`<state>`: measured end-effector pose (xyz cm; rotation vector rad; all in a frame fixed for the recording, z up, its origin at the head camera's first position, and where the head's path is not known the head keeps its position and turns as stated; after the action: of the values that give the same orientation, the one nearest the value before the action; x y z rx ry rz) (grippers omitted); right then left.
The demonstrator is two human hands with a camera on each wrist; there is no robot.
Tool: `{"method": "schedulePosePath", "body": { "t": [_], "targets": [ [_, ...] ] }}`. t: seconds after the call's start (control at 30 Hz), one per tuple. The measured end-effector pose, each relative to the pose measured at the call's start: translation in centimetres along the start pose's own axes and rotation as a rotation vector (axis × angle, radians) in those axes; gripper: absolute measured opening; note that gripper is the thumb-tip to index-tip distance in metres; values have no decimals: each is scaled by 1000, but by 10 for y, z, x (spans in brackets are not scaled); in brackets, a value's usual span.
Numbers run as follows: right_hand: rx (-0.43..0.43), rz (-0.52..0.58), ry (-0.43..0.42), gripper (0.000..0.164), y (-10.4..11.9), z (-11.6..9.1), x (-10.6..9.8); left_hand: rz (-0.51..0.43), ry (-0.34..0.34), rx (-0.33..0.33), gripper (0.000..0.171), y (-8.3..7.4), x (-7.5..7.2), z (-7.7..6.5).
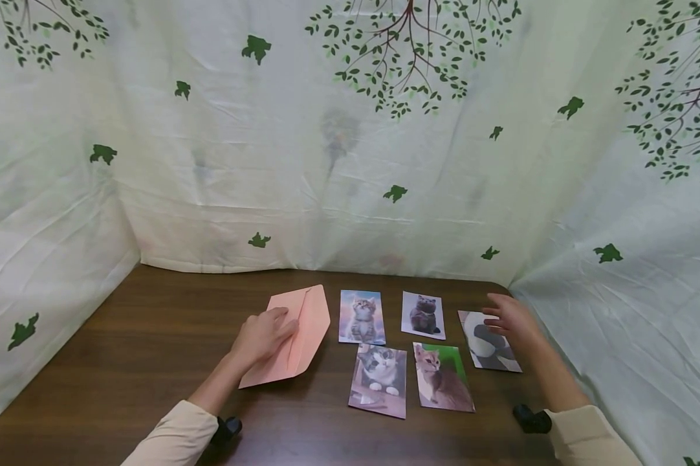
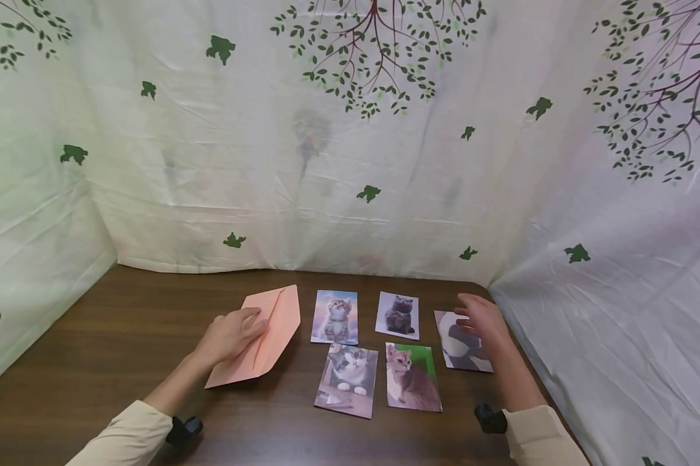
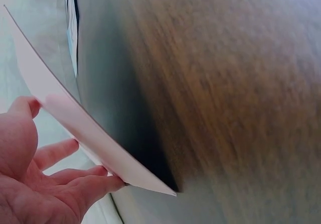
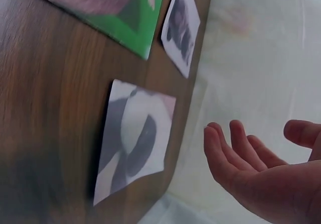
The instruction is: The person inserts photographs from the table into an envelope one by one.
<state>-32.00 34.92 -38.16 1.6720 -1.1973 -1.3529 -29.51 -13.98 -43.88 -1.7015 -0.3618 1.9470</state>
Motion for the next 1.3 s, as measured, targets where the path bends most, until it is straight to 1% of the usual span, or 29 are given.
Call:
{"method": "schedulePosePath", "body": {
  "t": [0.13,0.3,0.4,0.5,0.63,0.77,1.0,1.3],
  "targets": [
    [26,16,-14,73,-5,-1,-9,16,3,-1,47,0,0,0],
    [69,-16,-61,73,-15,-4,-20,18,-5,4,46,2,1,1],
    [65,-29,-69,71,-25,-5,-30,9,-13,3,47,5,2,2],
    [58,-20,-66,68,-34,-5,-39,0,-15,0,47,6,4,3],
    [64,25,-73,64,-46,-6,-48,-11,-11,-2,48,7,5,4],
    [91,73,-91,64,-53,-9,-53,-10,-7,-7,48,7,5,3],
    [128,53,-83,65,-64,-12,-60,-5,-2,2,47,4,3,3],
    [144,144,-50,65,-76,-11,-66,-3,10,-11,49,4,2,3]
  ]
}}
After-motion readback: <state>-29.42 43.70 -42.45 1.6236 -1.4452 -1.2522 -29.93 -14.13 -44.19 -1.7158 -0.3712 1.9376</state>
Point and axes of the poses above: each hand's wrist, its own z-axis towards the middle knuckle, its own x-axis out of the palm, y = z × x, the point moved 1 cm from there along z, towards the middle knuckle, and after that the axes turned 1 degree about y, right-handed, at the moved point
